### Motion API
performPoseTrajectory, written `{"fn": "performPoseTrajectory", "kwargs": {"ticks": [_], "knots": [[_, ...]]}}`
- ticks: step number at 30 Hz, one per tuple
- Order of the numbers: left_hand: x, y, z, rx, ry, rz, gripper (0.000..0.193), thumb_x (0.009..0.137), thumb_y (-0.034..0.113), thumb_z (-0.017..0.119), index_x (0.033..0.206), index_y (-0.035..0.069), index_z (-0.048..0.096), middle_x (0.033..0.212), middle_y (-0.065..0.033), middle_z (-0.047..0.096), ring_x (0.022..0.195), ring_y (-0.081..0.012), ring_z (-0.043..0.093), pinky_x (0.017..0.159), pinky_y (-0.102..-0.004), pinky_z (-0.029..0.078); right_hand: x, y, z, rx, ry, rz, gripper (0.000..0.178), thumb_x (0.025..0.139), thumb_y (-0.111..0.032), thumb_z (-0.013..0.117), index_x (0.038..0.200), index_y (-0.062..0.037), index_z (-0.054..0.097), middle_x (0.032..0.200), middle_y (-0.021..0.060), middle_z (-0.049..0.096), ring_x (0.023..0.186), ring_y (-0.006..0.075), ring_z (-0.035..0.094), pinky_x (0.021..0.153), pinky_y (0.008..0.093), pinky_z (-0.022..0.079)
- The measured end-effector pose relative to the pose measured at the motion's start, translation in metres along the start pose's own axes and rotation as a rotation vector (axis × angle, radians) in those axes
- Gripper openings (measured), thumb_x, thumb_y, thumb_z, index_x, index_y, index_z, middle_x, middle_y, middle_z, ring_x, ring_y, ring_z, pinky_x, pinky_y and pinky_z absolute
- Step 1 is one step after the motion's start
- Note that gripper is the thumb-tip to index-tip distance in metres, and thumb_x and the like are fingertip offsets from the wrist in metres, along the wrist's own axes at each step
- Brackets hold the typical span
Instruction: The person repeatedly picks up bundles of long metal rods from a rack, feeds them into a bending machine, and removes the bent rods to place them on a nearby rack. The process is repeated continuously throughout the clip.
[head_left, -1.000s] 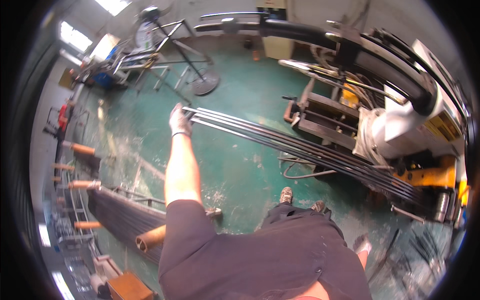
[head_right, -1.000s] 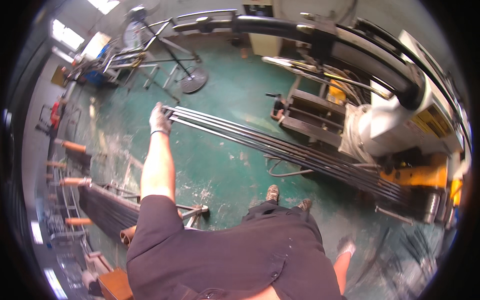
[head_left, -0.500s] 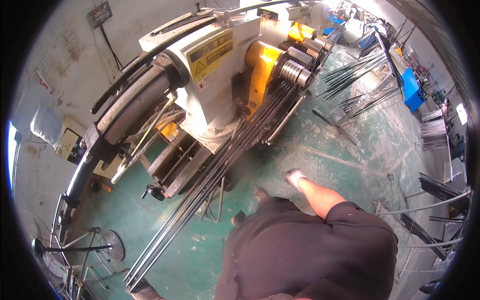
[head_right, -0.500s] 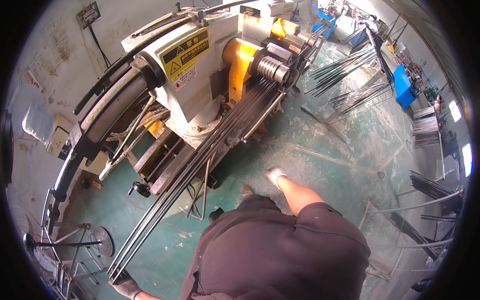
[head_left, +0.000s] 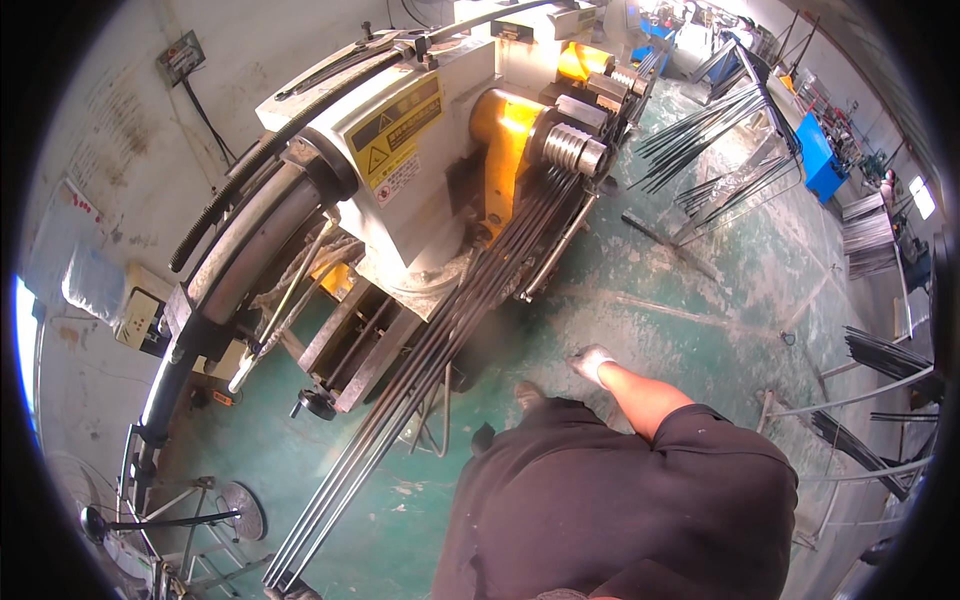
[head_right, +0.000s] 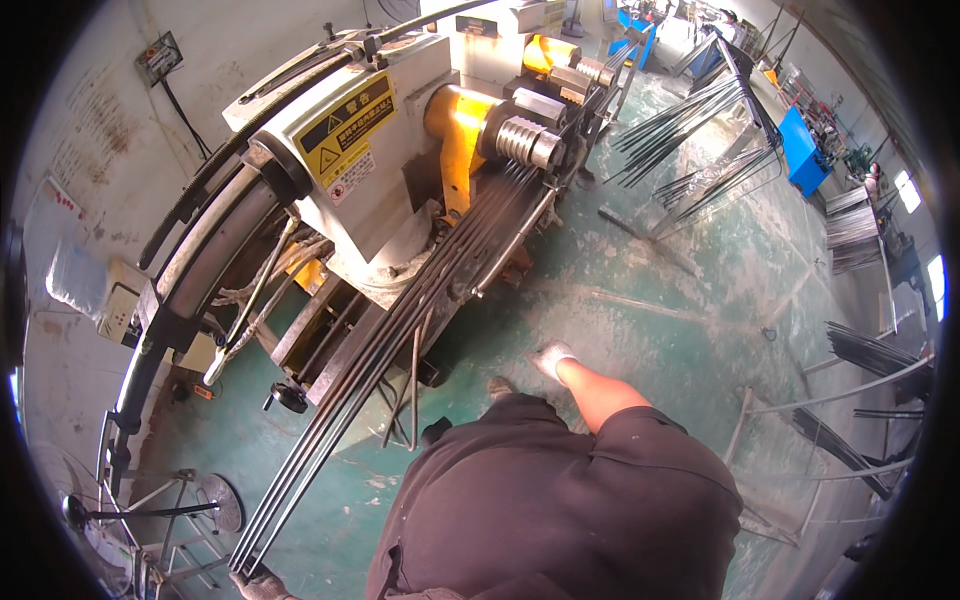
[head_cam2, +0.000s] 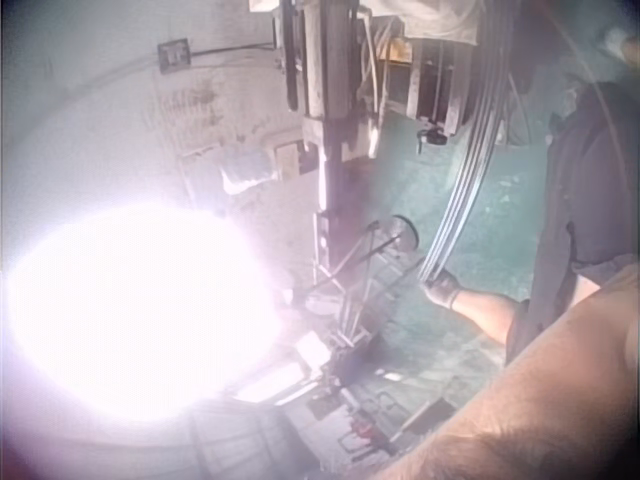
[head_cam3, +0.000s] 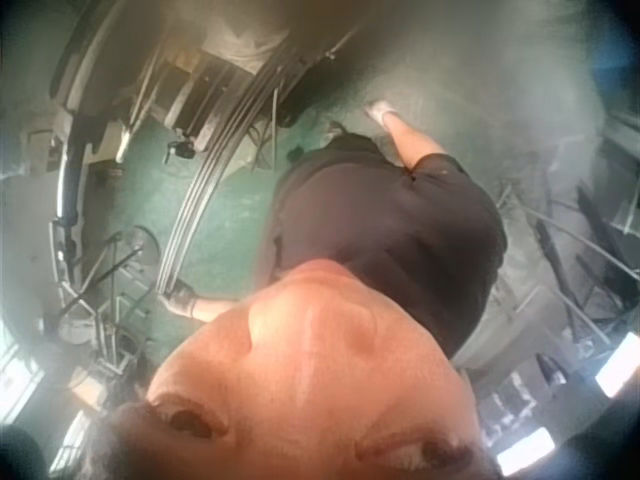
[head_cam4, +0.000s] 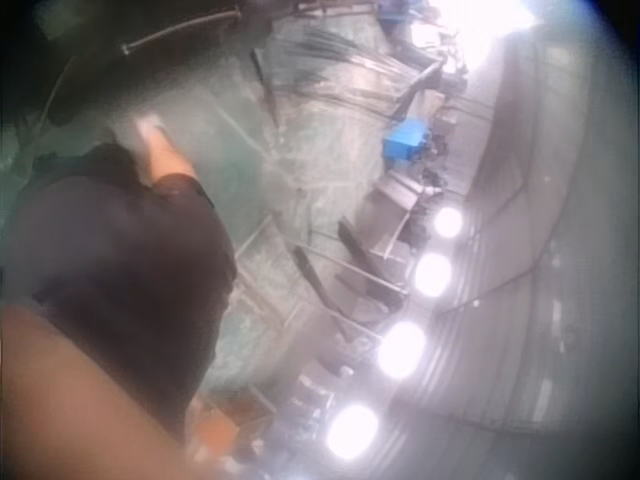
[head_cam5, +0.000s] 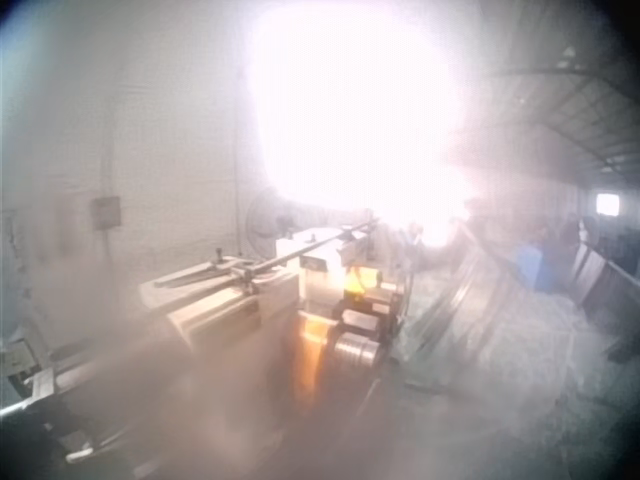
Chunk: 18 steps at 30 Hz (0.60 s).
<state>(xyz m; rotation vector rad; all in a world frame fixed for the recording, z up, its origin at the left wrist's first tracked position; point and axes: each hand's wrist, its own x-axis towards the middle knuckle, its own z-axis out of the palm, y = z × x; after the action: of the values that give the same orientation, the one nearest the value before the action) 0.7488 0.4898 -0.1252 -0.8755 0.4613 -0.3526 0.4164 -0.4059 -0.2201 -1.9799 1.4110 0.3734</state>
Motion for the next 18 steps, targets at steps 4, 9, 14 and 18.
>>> {"fn": "performPoseTrajectory", "kwargs": {"ticks": [4, 9, 14, 18], "knots": [[0.014, 0.004, 0.001, -0.115, 0.030, 0.034, 0.044, 0.106, 0.027, 0.045, 0.145, 0.017, 0.063, 0.149, -0.0035, 0.064, 0.135, -0.0164, 0.058, 0.109, -0.0351, 0.043, -0.007, 0.013, -0.001, -0.044, -0.011, 0.014, 0.050, 0.093, -0.049, 0.064, 0.102, -0.0025, 0.081, 0.105, 0.0233, 0.077, 0.102, 0.0399, 0.073, 0.093, 0.0475, 0.054], [0.014, 0.003, -0.012, -2.220, -0.078, -0.781, 0.037, 0.107, 0.026, 0.053, 0.136, 0.009, 0.067, 0.141, -0.0107, 0.068, 0.130, -0.0241, 0.063, 0.108, -0.0432, 0.049, -0.005, 0.011, 0.000, -0.004, -0.028, 0.008, 0.050, 0.093, -0.048, 0.063, 0.102, -0.0017, 0.080, 0.105, 0.0251, 0.077, 0.103, 0.0412, 0.073, 0.095, 0.0486, 0.054], [0.039, -0.146, -0.063, -3.497, -0.239, -2.034, 0.030, 0.107, 0.023, 0.059, 0.124, -0.001, 0.068, 0.127, -0.0206, 0.070, 0.120, -0.0327, 0.066, 0.106, -0.0475, 0.054, 0.012, 0.031, -0.001, -0.061, -0.027, 0.036, 0.049, 0.091, -0.048, 0.065, 0.103, -0.0034, 0.081, 0.105, 0.0236, 0.077, 0.102, 0.0408, 0.074, 0.094, 0.0482, 0.054], [0.029, -0.174, -0.075, -3.505, -0.057, -2.015, 0.027, 0.108, 0.019, 0.056, 0.124, -0.001, 0.064, 0.124, -0.0205, 0.066, 0.118, -0.0313, 0.063, 0.106, -0.0468, 0.052, 0.016, 0.028, -0.006, -0.030, -0.036, 0.022, 0.047, 0.090, -0.047, 0.067, 0.102, -0.0045, 0.082, 0.103, 0.0218, 0.078, 0.099, 0.0385, 0.074, 0.093, 0.0473, 0.055]]}}
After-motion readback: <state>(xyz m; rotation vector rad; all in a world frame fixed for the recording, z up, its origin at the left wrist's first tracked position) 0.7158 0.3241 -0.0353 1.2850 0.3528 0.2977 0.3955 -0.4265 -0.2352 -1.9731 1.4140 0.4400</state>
